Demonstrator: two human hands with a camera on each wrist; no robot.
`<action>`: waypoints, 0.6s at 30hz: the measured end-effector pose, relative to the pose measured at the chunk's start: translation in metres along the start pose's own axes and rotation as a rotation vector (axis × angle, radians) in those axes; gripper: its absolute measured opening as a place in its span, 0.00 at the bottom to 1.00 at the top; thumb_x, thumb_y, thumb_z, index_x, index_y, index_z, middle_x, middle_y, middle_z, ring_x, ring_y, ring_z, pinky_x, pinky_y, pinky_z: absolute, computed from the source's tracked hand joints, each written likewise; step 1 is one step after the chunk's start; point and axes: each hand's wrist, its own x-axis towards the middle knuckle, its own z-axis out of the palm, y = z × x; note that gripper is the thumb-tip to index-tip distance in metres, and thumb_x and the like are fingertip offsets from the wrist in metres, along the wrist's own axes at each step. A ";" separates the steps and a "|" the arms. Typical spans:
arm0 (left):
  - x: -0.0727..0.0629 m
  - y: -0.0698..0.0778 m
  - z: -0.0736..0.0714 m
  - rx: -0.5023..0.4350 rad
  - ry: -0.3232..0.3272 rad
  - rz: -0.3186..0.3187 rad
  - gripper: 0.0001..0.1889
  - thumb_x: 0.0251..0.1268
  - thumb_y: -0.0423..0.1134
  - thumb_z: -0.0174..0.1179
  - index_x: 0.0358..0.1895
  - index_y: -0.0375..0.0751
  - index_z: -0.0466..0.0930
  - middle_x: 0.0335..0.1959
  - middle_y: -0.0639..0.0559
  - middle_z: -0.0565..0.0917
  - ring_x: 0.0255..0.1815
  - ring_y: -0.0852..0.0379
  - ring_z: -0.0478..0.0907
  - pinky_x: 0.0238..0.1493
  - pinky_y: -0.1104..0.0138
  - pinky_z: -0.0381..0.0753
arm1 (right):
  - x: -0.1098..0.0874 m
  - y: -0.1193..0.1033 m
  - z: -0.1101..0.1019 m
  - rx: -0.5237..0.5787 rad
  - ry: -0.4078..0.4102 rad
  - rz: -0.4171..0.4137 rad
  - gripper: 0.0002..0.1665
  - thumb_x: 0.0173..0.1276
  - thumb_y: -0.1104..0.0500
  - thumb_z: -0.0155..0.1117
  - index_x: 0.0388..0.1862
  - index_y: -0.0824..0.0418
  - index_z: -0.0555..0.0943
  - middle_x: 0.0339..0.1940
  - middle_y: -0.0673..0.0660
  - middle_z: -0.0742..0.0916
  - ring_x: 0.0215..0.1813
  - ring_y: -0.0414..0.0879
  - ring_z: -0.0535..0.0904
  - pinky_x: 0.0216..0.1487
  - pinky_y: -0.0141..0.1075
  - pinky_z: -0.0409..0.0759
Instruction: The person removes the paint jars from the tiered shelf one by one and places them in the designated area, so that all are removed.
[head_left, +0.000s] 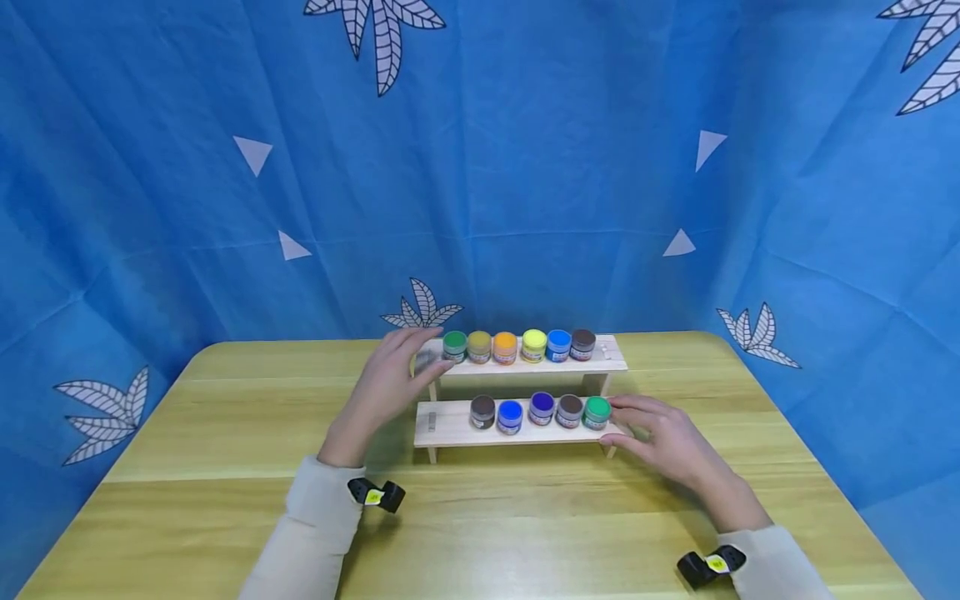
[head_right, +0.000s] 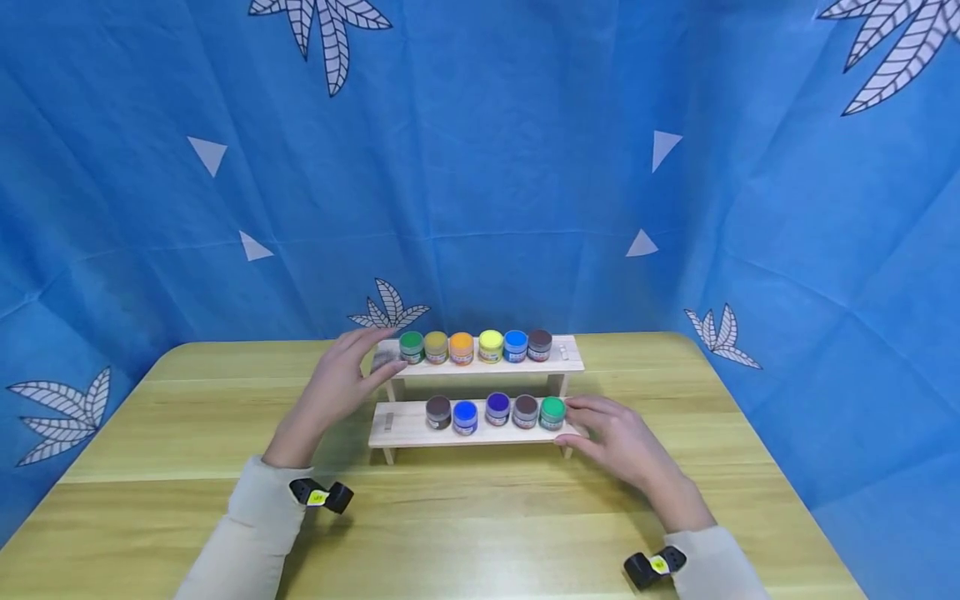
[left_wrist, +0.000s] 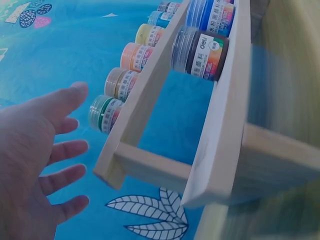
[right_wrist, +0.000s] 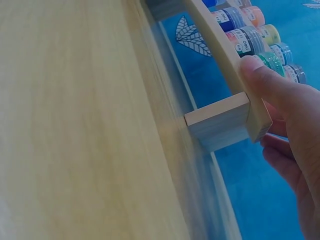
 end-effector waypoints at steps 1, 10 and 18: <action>0.002 0.000 0.001 0.003 -0.007 -0.012 0.31 0.67 0.58 0.60 0.68 0.46 0.72 0.66 0.44 0.73 0.68 0.44 0.66 0.66 0.46 0.65 | 0.000 0.000 0.001 0.002 0.001 0.002 0.23 0.57 0.47 0.76 0.47 0.58 0.88 0.54 0.53 0.86 0.55 0.54 0.81 0.53 0.52 0.80; 0.015 0.003 0.012 -0.008 -0.053 -0.084 0.31 0.67 0.59 0.59 0.68 0.47 0.71 0.65 0.45 0.74 0.68 0.44 0.67 0.68 0.46 0.63 | 0.002 -0.004 0.004 0.011 -0.019 0.040 0.24 0.58 0.45 0.74 0.48 0.58 0.88 0.54 0.54 0.86 0.56 0.55 0.81 0.55 0.53 0.79; 0.019 0.007 0.020 -0.024 -0.037 -0.103 0.28 0.68 0.56 0.59 0.66 0.46 0.73 0.64 0.45 0.75 0.65 0.44 0.71 0.65 0.47 0.67 | 0.001 -0.004 0.000 -0.005 -0.004 0.023 0.23 0.57 0.47 0.75 0.47 0.59 0.88 0.53 0.54 0.86 0.55 0.56 0.82 0.53 0.53 0.80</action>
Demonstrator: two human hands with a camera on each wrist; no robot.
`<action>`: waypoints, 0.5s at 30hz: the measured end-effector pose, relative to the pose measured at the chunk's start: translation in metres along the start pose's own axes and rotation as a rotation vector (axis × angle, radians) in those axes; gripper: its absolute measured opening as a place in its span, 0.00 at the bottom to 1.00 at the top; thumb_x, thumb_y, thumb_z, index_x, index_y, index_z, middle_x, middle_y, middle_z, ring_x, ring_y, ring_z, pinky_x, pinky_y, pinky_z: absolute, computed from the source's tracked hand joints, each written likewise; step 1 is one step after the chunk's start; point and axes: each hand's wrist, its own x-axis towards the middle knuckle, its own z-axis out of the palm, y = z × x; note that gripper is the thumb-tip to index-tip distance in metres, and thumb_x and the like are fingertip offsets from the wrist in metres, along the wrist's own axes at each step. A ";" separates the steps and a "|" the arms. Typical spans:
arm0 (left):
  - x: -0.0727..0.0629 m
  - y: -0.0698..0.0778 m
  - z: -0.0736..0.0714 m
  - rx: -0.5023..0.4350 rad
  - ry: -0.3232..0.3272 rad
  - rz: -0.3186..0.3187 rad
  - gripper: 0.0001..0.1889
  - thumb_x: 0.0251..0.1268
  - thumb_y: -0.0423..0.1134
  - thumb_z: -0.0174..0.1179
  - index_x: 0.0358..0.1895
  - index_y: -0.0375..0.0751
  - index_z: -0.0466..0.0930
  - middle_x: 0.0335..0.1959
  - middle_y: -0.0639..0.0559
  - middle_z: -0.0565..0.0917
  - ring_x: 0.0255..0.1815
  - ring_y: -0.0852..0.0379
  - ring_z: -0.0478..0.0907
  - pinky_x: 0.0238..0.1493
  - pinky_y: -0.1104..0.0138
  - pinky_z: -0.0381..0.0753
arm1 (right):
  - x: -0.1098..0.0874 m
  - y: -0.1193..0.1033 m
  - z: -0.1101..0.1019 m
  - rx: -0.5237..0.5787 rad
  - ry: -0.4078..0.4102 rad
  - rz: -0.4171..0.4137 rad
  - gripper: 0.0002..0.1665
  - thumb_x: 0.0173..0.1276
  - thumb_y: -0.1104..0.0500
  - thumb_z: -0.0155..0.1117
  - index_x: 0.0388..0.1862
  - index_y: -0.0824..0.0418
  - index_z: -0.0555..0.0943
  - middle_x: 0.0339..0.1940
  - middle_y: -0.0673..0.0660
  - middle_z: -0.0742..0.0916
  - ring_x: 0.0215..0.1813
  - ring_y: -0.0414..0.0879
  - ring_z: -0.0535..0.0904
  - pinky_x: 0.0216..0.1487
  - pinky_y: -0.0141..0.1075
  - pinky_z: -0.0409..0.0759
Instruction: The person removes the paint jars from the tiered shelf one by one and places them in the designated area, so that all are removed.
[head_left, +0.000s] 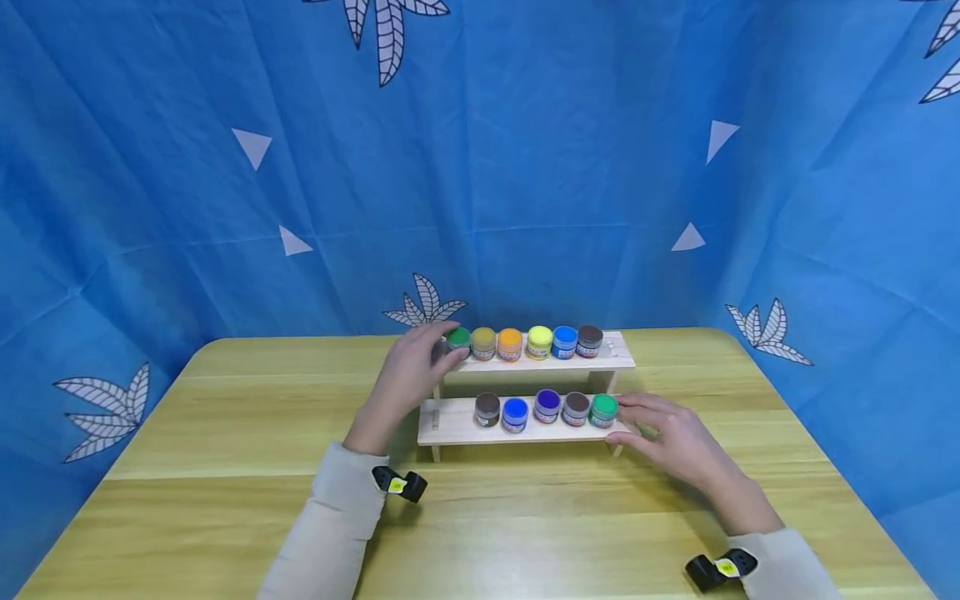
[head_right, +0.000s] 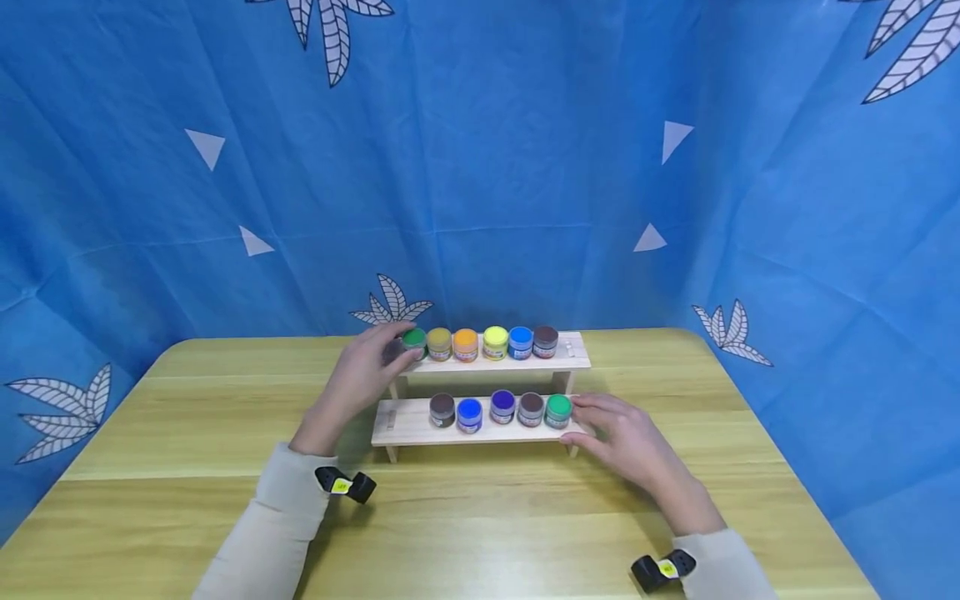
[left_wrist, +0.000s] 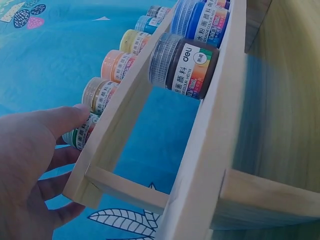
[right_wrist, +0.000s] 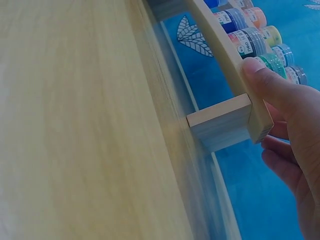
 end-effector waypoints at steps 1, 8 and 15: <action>-0.001 0.000 0.000 -0.009 0.002 -0.007 0.28 0.68 0.55 0.59 0.66 0.46 0.73 0.64 0.45 0.76 0.64 0.44 0.72 0.64 0.48 0.69 | 0.000 0.000 0.000 -0.001 0.002 -0.003 0.23 0.57 0.47 0.75 0.47 0.59 0.88 0.53 0.54 0.86 0.55 0.56 0.82 0.53 0.53 0.80; -0.006 -0.003 -0.011 -0.062 0.038 -0.056 0.26 0.68 0.52 0.62 0.65 0.45 0.74 0.59 0.46 0.79 0.58 0.46 0.76 0.59 0.48 0.74 | 0.000 0.002 0.001 -0.004 0.007 -0.014 0.23 0.56 0.48 0.76 0.46 0.59 0.88 0.52 0.56 0.87 0.53 0.57 0.82 0.51 0.54 0.80; -0.013 -0.017 -0.025 -0.069 0.061 -0.082 0.26 0.67 0.52 0.62 0.64 0.44 0.75 0.58 0.45 0.79 0.59 0.46 0.75 0.59 0.48 0.74 | 0.000 0.003 0.003 0.002 0.017 -0.012 0.23 0.55 0.49 0.77 0.46 0.61 0.88 0.52 0.57 0.87 0.53 0.58 0.82 0.51 0.54 0.80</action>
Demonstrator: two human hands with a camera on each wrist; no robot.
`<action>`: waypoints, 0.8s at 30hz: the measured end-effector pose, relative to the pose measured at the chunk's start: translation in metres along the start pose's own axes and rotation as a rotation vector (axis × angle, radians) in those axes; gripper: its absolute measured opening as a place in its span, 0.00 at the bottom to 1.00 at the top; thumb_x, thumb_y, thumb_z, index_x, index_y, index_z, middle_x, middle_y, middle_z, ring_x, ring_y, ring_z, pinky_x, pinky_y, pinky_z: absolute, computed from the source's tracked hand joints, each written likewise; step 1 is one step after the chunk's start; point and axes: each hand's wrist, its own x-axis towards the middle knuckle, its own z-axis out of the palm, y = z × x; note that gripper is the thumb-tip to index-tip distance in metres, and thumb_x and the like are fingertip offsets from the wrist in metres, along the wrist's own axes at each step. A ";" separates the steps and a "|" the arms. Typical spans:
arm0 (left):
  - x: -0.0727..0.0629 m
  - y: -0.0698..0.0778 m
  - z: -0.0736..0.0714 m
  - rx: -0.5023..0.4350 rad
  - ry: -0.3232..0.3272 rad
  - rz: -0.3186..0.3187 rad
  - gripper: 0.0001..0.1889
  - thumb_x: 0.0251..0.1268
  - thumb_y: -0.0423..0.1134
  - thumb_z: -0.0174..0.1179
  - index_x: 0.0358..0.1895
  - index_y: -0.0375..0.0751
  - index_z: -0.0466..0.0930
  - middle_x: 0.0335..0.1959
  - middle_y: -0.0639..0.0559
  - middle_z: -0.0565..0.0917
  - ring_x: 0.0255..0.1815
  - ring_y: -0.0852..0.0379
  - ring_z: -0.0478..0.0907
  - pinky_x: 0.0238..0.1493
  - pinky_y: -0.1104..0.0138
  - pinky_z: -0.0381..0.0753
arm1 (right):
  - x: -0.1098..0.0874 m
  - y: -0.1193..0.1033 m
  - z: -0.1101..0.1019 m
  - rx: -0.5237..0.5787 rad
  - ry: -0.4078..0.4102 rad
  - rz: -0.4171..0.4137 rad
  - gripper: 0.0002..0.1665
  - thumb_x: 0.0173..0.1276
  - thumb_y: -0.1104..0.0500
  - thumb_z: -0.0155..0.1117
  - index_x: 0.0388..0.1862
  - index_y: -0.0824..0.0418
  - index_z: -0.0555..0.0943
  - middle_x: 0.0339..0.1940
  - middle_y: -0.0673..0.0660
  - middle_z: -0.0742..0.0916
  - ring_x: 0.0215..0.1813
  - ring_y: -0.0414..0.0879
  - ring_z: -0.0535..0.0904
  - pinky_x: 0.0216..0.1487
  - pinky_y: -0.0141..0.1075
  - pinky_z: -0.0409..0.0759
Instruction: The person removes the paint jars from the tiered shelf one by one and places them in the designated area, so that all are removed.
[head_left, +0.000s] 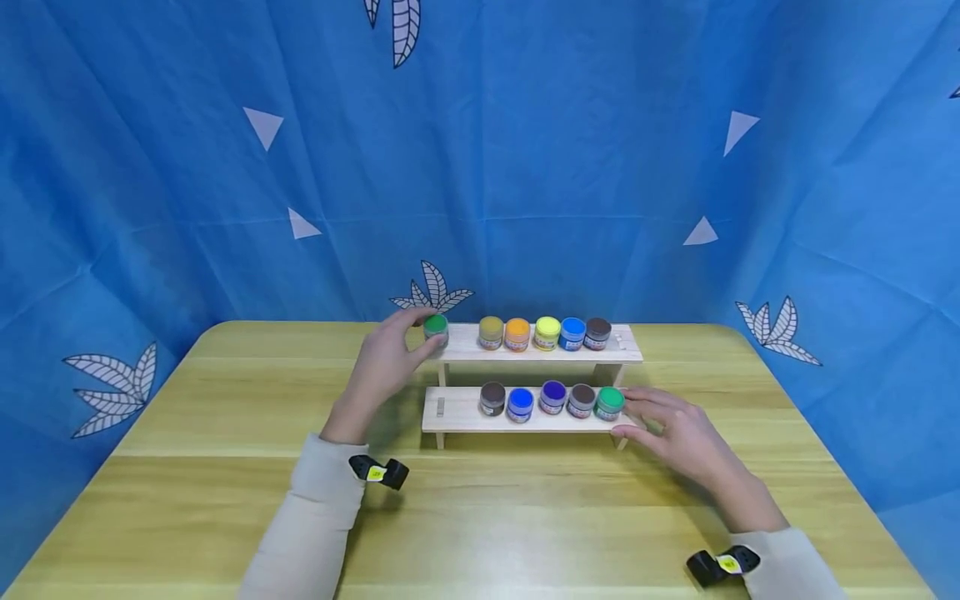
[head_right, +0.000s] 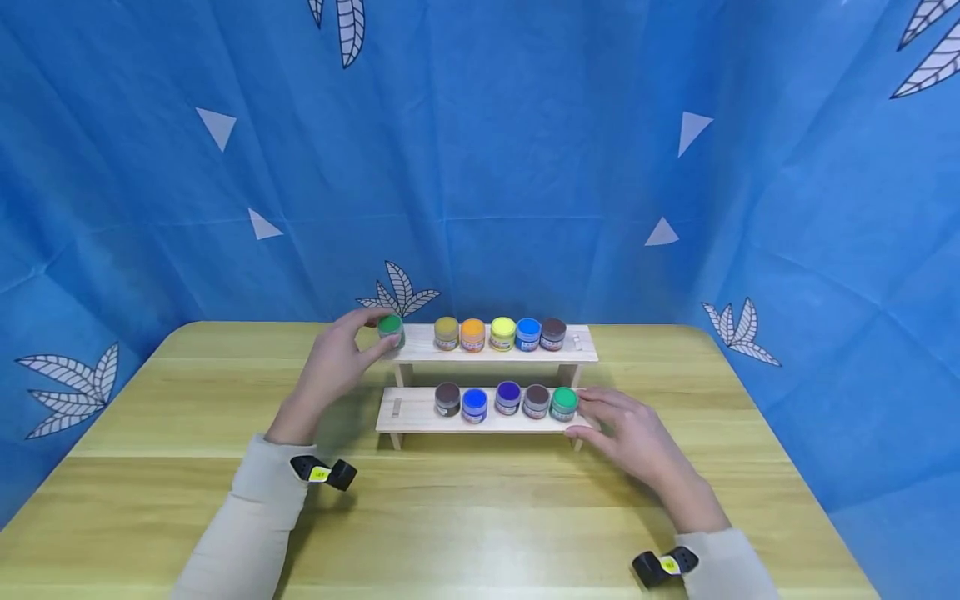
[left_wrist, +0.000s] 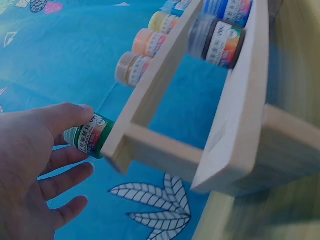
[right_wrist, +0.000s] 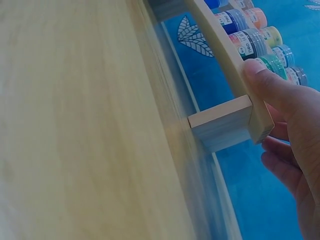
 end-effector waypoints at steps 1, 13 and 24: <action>-0.001 -0.002 -0.002 -0.005 0.003 -0.006 0.26 0.67 0.51 0.62 0.64 0.44 0.75 0.58 0.45 0.79 0.58 0.46 0.75 0.58 0.48 0.74 | 0.000 0.000 0.000 -0.001 -0.004 0.004 0.23 0.55 0.49 0.77 0.47 0.61 0.88 0.52 0.57 0.87 0.54 0.58 0.82 0.51 0.55 0.80; -0.010 -0.027 -0.023 -0.010 0.020 -0.041 0.25 0.67 0.49 0.63 0.62 0.39 0.76 0.55 0.42 0.80 0.55 0.44 0.75 0.55 0.46 0.75 | -0.001 -0.001 -0.005 -0.005 -0.012 0.010 0.24 0.55 0.48 0.77 0.46 0.61 0.88 0.52 0.58 0.87 0.53 0.59 0.82 0.51 0.55 0.80; -0.014 -0.052 -0.026 -0.029 -0.024 -0.127 0.24 0.67 0.47 0.64 0.60 0.37 0.76 0.52 0.42 0.80 0.56 0.42 0.75 0.57 0.45 0.72 | 0.002 -0.001 -0.003 0.015 -0.023 0.008 0.23 0.54 0.50 0.78 0.46 0.61 0.88 0.51 0.58 0.86 0.53 0.59 0.82 0.52 0.56 0.79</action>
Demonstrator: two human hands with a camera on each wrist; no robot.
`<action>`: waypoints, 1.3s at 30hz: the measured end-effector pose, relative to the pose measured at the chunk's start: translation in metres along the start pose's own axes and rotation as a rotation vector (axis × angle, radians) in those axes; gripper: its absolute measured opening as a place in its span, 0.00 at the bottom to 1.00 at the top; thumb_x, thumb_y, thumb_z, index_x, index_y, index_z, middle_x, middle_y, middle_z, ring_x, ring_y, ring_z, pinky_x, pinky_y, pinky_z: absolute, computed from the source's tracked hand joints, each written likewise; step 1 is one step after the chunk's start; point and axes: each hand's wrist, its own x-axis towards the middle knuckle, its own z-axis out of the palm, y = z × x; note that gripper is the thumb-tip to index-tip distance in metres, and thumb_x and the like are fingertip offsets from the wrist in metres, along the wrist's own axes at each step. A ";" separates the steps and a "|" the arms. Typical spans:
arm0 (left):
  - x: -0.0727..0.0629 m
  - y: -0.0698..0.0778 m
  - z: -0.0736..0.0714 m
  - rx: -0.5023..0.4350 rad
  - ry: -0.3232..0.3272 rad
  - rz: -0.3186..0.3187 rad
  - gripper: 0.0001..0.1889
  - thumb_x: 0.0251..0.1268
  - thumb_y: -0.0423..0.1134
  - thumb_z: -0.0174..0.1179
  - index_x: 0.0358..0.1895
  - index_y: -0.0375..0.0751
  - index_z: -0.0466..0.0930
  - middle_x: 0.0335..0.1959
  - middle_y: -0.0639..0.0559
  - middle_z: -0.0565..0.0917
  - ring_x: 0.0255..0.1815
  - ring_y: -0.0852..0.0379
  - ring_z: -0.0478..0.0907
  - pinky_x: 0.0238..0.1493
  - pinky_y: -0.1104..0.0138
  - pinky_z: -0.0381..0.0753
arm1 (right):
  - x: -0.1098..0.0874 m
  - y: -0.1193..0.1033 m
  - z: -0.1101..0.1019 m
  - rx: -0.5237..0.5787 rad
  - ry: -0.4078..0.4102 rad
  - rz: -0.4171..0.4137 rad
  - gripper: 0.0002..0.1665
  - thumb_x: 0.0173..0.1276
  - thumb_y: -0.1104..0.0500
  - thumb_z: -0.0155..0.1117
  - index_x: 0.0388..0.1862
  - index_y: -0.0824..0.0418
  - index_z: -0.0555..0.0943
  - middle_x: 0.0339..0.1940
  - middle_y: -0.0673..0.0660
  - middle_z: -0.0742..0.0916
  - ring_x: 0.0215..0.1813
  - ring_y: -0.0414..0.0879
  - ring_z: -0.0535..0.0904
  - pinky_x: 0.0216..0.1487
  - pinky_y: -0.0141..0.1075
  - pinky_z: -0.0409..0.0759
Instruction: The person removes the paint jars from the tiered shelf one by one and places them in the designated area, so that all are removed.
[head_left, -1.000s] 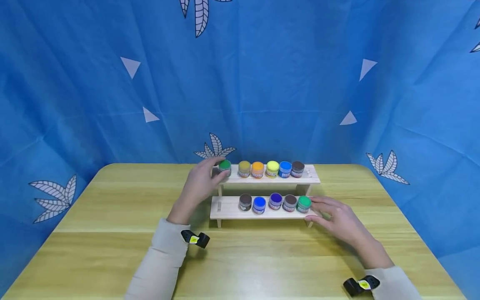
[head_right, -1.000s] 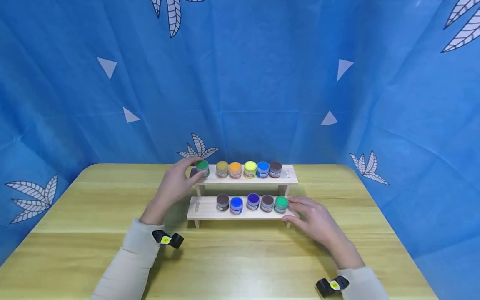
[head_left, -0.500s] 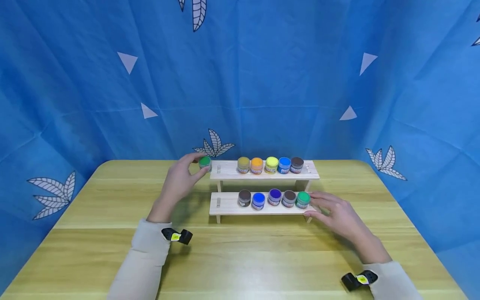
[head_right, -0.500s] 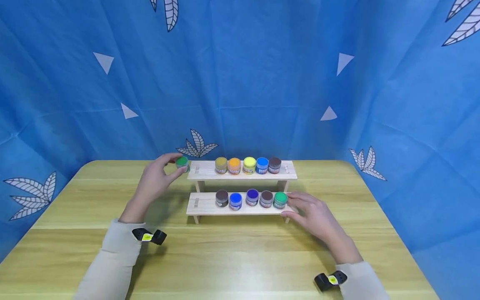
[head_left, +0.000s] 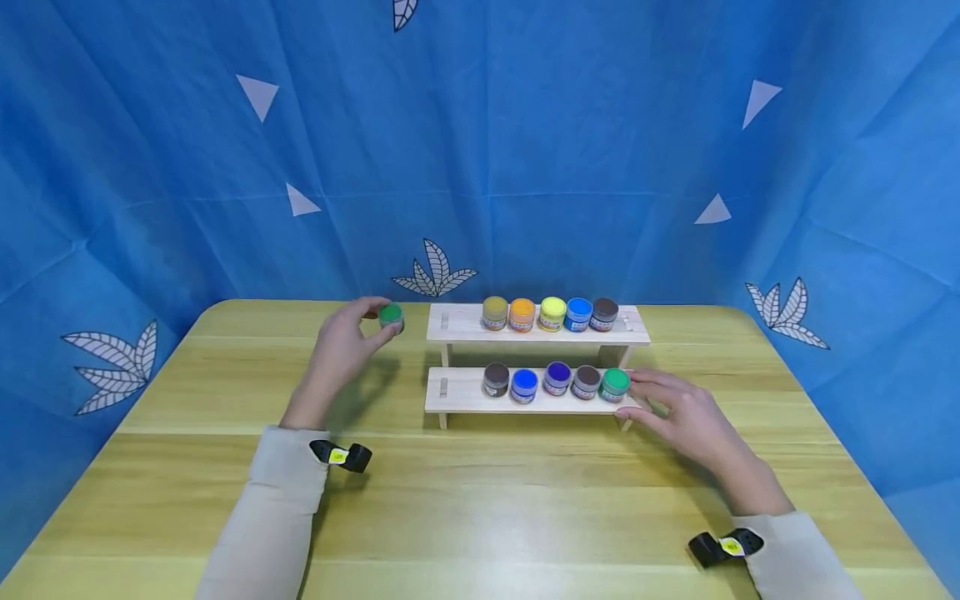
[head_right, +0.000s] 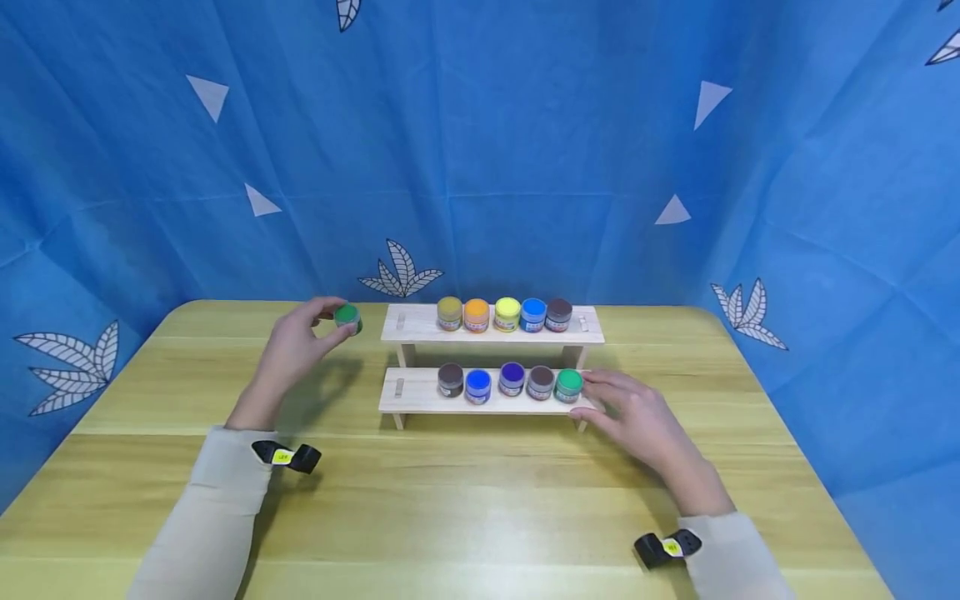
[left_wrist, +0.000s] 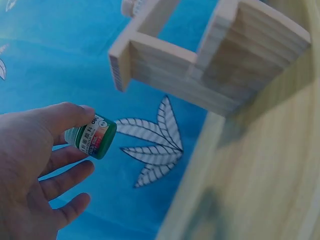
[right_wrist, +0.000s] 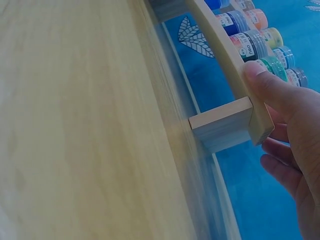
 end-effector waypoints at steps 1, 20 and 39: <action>0.001 -0.003 0.001 -0.006 -0.010 -0.009 0.24 0.67 0.46 0.64 0.60 0.37 0.76 0.51 0.42 0.81 0.55 0.42 0.75 0.58 0.45 0.72 | 0.001 0.000 0.000 0.001 -0.002 0.003 0.23 0.54 0.50 0.77 0.46 0.61 0.88 0.52 0.58 0.86 0.54 0.59 0.82 0.52 0.56 0.79; -0.002 -0.044 0.024 -0.033 -0.158 -0.120 0.22 0.67 0.41 0.64 0.60 0.38 0.74 0.54 0.40 0.80 0.58 0.40 0.75 0.57 0.48 0.76 | -0.001 -0.005 0.008 -0.013 -0.004 0.047 0.23 0.56 0.48 0.76 0.47 0.61 0.88 0.53 0.58 0.86 0.54 0.60 0.81 0.52 0.56 0.79; -0.003 -0.054 0.035 -0.061 -0.199 -0.155 0.31 0.64 0.50 0.66 0.65 0.37 0.71 0.58 0.40 0.78 0.57 0.42 0.76 0.57 0.49 0.75 | -0.001 -0.004 0.001 -0.028 0.006 0.013 0.21 0.57 0.48 0.75 0.46 0.59 0.88 0.53 0.56 0.86 0.54 0.59 0.82 0.52 0.55 0.79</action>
